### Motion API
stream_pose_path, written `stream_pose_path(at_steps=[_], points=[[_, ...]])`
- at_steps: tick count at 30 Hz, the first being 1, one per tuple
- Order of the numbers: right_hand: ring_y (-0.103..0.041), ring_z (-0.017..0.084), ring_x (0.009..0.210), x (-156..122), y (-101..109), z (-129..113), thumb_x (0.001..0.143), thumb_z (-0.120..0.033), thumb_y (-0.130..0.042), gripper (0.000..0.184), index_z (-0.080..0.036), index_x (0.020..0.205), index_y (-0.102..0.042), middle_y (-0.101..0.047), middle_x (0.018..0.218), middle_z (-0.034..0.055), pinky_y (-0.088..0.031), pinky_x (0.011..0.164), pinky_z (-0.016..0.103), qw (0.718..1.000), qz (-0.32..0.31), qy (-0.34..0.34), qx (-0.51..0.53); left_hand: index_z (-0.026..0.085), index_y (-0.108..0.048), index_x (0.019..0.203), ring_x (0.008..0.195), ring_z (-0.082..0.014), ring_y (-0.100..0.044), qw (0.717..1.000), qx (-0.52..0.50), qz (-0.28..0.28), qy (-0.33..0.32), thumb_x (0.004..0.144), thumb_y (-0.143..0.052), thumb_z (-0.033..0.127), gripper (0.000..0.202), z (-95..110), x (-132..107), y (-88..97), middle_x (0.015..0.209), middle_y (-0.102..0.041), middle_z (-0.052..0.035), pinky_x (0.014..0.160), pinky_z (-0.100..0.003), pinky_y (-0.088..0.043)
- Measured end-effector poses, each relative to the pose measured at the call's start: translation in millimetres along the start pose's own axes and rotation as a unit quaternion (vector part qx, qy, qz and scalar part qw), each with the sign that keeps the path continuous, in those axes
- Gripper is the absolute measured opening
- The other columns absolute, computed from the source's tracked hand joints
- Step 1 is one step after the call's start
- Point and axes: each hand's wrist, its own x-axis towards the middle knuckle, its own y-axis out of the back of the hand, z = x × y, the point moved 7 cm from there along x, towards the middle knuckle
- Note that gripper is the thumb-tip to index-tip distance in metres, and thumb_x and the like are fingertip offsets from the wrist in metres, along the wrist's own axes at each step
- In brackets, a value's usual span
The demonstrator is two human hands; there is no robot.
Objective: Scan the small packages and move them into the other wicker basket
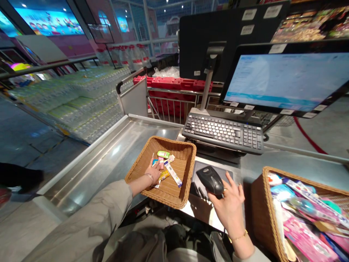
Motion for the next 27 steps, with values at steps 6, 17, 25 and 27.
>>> stream_pose_path(at_steps=[6,17,25,27], points=[[-0.045,0.032,0.128,2.4,1.0,1.3,0.077,-0.045,-0.058,0.025,-0.023,0.081,-0.069,-0.071,0.106,0.0057,-0.016,0.109,0.062,1.0,-0.006,-0.004,0.001,0.021,-0.069,0.11,0.14,-0.0391,-0.026,0.999,-0.035,0.013,0.033,0.071,-0.066,0.036,0.042,-9.5,-0.4,7.1,0.134,-0.055,-0.0164,0.11,-0.067,0.005],[-0.044,0.031,0.129,8.3,3.8,-2.3,0.078,-0.043,-0.059,0.025,-0.023,0.089,-0.068,-0.069,0.11,0.0061,-0.018,0.108,0.062,1.0,-0.001,0.022,-0.007,0.024,-0.071,0.087,0.143,-0.0385,-0.02,0.987,-0.087,0.102,0.085,0.083,-0.058,0.039,0.02,-28.2,-23.6,76.6,0.146,-0.045,-0.0034,0.102,-0.079,0.004],[-0.04,0.032,0.133,13.8,11.6,-6.6,0.076,-0.042,-0.06,0.025,-0.024,0.092,-0.068,-0.068,0.116,0.0045,-0.018,0.108,0.062,0.999,0.0,0.036,0.002,0.027,-0.069,0.087,0.145,-0.0356,-0.017,0.962,-0.132,0.212,0.109,0.085,-0.057,0.042,0.02,-23.5,-47.8,138.4,0.148,-0.043,-0.0014,0.104,-0.076,0.007],[-0.04,0.032,0.133,15.0,15.0,-8.2,0.075,-0.04,-0.062,0.024,-0.025,0.092,-0.068,-0.067,0.116,0.0037,-0.018,0.108,0.062,0.999,0.006,0.041,0.002,0.026,-0.069,0.086,0.145,-0.0344,-0.015,0.957,-0.133,0.235,0.102,0.087,-0.056,0.042,0.021,-15.8,-50.8,153.1,0.149,-0.042,-0.0006,0.105,-0.075,0.007]])
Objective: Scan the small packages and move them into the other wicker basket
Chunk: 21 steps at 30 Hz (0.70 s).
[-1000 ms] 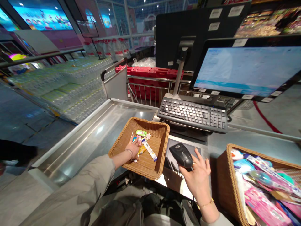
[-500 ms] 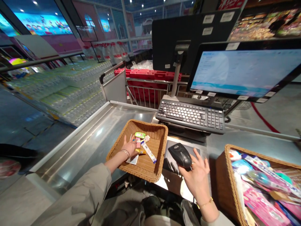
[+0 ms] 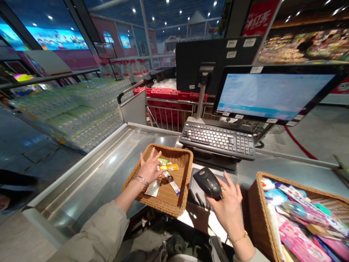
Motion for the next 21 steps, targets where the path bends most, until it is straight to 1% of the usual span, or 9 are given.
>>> stream_pose_path(at_steps=[3,7,11,14,16,21], points=[[-0.04,0.032,0.133,1.3,5.5,-1.0,0.073,-0.038,-0.063,0.022,-0.026,0.09,-0.068,-0.067,0.117,0.0024,-0.018,0.109,0.062,1.0,0.008,0.001,-0.008,0.026,-0.068,0.087,0.146,-0.0328,-0.013,0.999,-0.011,0.026,-0.027,0.088,-0.054,0.043,0.022,20.5,2.9,14.1,0.149,-0.041,-0.0004,0.106,-0.074,0.009],[-0.04,0.032,0.134,0.6,12.8,1.1,0.071,-0.035,-0.063,0.019,-0.026,0.088,-0.068,-0.067,0.119,0.0019,-0.018,0.109,0.062,1.0,0.013,-0.004,-0.016,0.024,-0.068,0.088,0.146,-0.034,-0.012,0.996,-0.024,0.06,-0.065,0.088,-0.055,0.04,0.021,46.2,8.3,26.7,0.149,-0.041,-0.0041,0.106,-0.074,0.009],[-0.038,0.032,0.134,-1.7,21.5,3.2,0.07,-0.032,-0.063,0.016,-0.025,0.083,-0.068,-0.066,0.12,0.0028,-0.017,0.109,0.062,1.0,0.021,-0.01,-0.02,0.023,-0.068,0.088,0.145,-0.0348,-0.014,0.991,-0.036,0.084,-0.094,0.088,-0.056,0.039,0.02,65.7,16.2,32.5,0.148,-0.043,-0.0055,0.106,-0.074,0.008],[-0.036,0.032,0.136,-2.9,26.6,3.9,0.07,-0.03,-0.062,0.013,-0.024,0.08,-0.067,-0.065,0.121,0.0032,-0.016,0.11,0.062,0.999,0.017,-0.015,-0.027,0.023,-0.069,0.087,0.145,-0.0346,-0.017,0.987,-0.06,0.106,-0.109,0.087,-0.058,0.041,0.021,77.3,22.0,36.0,0.147,-0.043,-0.0049,0.107,-0.073,0.008],[-0.036,0.032,0.136,-3.8,29.3,4.7,0.069,-0.028,-0.062,0.014,-0.025,0.082,-0.067,-0.065,0.122,0.0024,-0.015,0.109,0.063,0.999,0.014,-0.018,-0.032,0.024,-0.068,0.086,0.144,-0.0345,-0.018,0.982,-0.073,0.126,-0.12,0.086,-0.06,0.042,0.021,84.8,25.0,39.0,0.147,-0.044,-0.0044,0.107,-0.073,0.007],[-0.034,0.031,0.137,-7.9,37.2,6.6,0.069,-0.026,-0.061,0.018,-0.026,0.086,-0.067,-0.064,0.124,0.001,-0.017,0.109,0.063,0.998,0.018,-0.014,-0.052,0.024,-0.067,0.084,0.143,-0.0345,-0.023,0.969,-0.094,0.169,-0.154,0.083,-0.063,0.04,0.016,103.8,29.9,44.8,0.144,-0.047,-0.0045,0.107,-0.075,0.004]])
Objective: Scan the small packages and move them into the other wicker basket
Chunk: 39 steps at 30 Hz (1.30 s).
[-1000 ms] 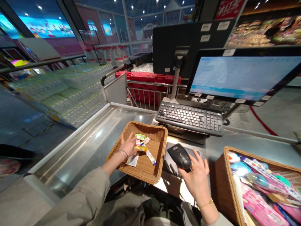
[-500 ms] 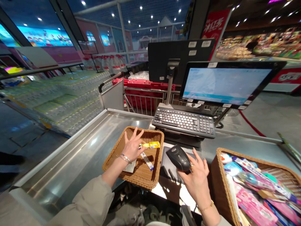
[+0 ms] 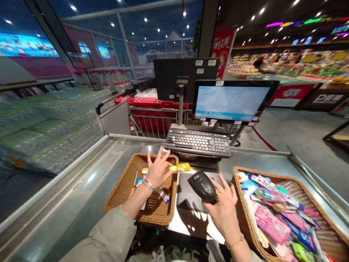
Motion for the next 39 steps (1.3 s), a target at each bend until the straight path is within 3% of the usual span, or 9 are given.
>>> stream_pose_path(at_steps=[14,39], points=[[-0.039,0.033,0.133,-8.5,26.0,-1.8,0.069,-0.021,-0.061,0.024,-0.023,0.092,-0.067,-0.066,0.12,0.0023,-0.024,0.109,0.059,0.997,0.058,0.028,-0.041,0.023,-0.067,0.085,0.143,-0.0352,-0.023,0.998,-0.019,0.029,-0.054,0.084,-0.063,0.038,0.015,31.9,21.3,-4.0,0.144,-0.048,-0.006,0.107,-0.075,0.003],[-0.037,0.031,0.135,-16.4,31.2,0.4,0.071,-0.021,-0.061,0.033,-0.022,0.104,-0.064,-0.065,0.12,0.0037,-0.022,0.11,0.058,0.996,0.065,0.032,-0.047,0.023,-0.067,0.085,0.143,-0.0353,-0.022,0.997,-0.029,0.033,-0.067,0.085,-0.061,0.039,0.017,44.0,26.8,-1.9,0.143,-0.049,-0.0061,0.107,-0.075,0.003]])
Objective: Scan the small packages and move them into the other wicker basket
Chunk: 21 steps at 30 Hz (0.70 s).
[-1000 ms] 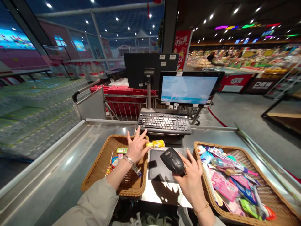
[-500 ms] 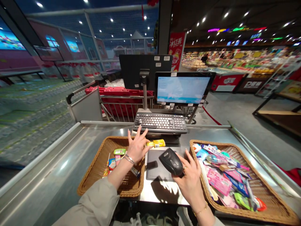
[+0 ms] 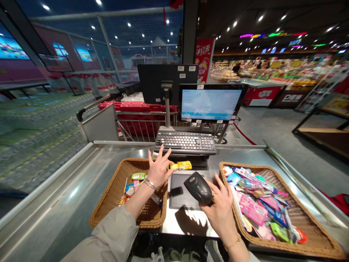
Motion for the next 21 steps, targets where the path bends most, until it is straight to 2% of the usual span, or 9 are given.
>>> stream_pose_path(at_steps=[8,21], points=[[-0.034,0.031,0.137,-4.5,2.0,18.5,0.071,-0.024,-0.06,0.031,-0.023,0.102,-0.064,-0.063,0.124,0.004,-0.017,0.11,0.06,0.998,-0.014,-0.051,-0.018,0.023,-0.067,0.086,0.144,-0.0357,-0.02,1.0,-0.008,0.003,-0.017,0.085,-0.061,0.037,0.016,7.9,8.7,-1.8,0.144,-0.047,-0.0072,0.106,-0.076,0.003],[-0.039,0.029,0.134,-15.0,25.0,46.5,0.076,-0.034,-0.061,0.03,-0.025,0.105,-0.064,-0.064,0.122,0.0044,-0.016,0.111,0.058,0.99,0.052,-0.119,-0.046,0.024,-0.067,0.086,0.143,-0.035,-0.022,0.997,-0.038,0.002,-0.063,0.086,-0.061,0.036,0.014,37.2,36.1,-15.0,0.143,-0.048,-0.0064,0.107,-0.074,0.004]])
